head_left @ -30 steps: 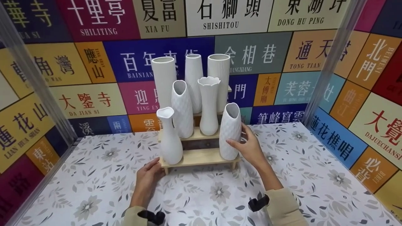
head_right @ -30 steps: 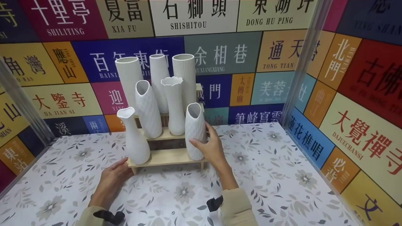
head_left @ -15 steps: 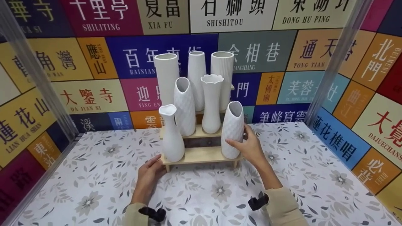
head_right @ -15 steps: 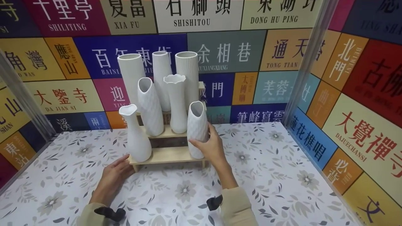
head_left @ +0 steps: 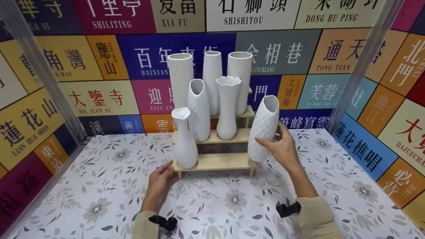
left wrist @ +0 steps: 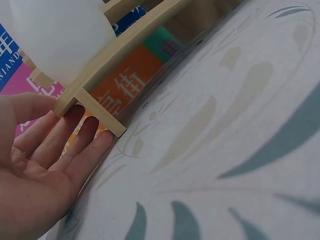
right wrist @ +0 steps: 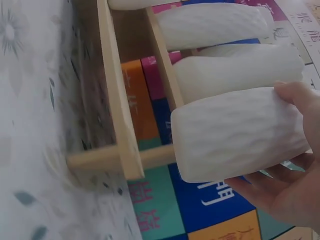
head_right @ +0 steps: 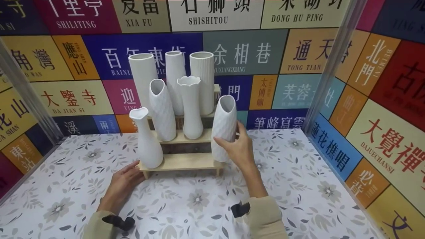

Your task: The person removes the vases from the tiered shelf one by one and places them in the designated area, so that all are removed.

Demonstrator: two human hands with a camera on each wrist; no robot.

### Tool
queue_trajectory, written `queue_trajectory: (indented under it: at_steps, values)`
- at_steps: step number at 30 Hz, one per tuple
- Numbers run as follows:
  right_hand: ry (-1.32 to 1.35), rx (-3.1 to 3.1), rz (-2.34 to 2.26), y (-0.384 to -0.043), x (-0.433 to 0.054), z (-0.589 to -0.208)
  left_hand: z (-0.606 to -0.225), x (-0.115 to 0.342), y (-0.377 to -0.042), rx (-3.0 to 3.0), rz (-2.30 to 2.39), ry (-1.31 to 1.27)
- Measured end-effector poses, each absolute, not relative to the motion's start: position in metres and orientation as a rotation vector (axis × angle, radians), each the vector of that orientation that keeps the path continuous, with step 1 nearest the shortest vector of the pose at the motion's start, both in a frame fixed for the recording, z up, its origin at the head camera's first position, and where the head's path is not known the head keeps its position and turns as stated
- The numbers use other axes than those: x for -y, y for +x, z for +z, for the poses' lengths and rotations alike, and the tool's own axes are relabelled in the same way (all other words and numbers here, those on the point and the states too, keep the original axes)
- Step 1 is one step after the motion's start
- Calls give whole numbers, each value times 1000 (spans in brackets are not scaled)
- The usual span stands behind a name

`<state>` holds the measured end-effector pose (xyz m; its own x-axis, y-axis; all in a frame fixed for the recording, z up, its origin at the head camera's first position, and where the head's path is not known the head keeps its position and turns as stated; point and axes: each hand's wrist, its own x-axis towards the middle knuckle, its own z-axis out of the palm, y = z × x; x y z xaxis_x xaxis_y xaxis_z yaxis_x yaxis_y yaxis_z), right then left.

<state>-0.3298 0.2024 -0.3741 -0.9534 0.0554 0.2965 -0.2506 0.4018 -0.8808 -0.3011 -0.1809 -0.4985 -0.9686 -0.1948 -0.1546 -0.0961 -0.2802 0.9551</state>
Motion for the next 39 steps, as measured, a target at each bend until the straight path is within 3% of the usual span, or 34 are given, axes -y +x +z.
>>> queue_trajectory:
  at_steps: [17, 31, 39]
  values:
    - [-23, 2461, 1361, -368, -277, -369, -500, 183, -299, 1873, -2380, 328]
    - [-192, 2517, 1401, -420, -303, -395, -495, 183, -298, 1917, -2375, 369]
    - [-348, 2539, 1432, -432, -312, -402, -498, 185, -300, 1956, -2366, 388]
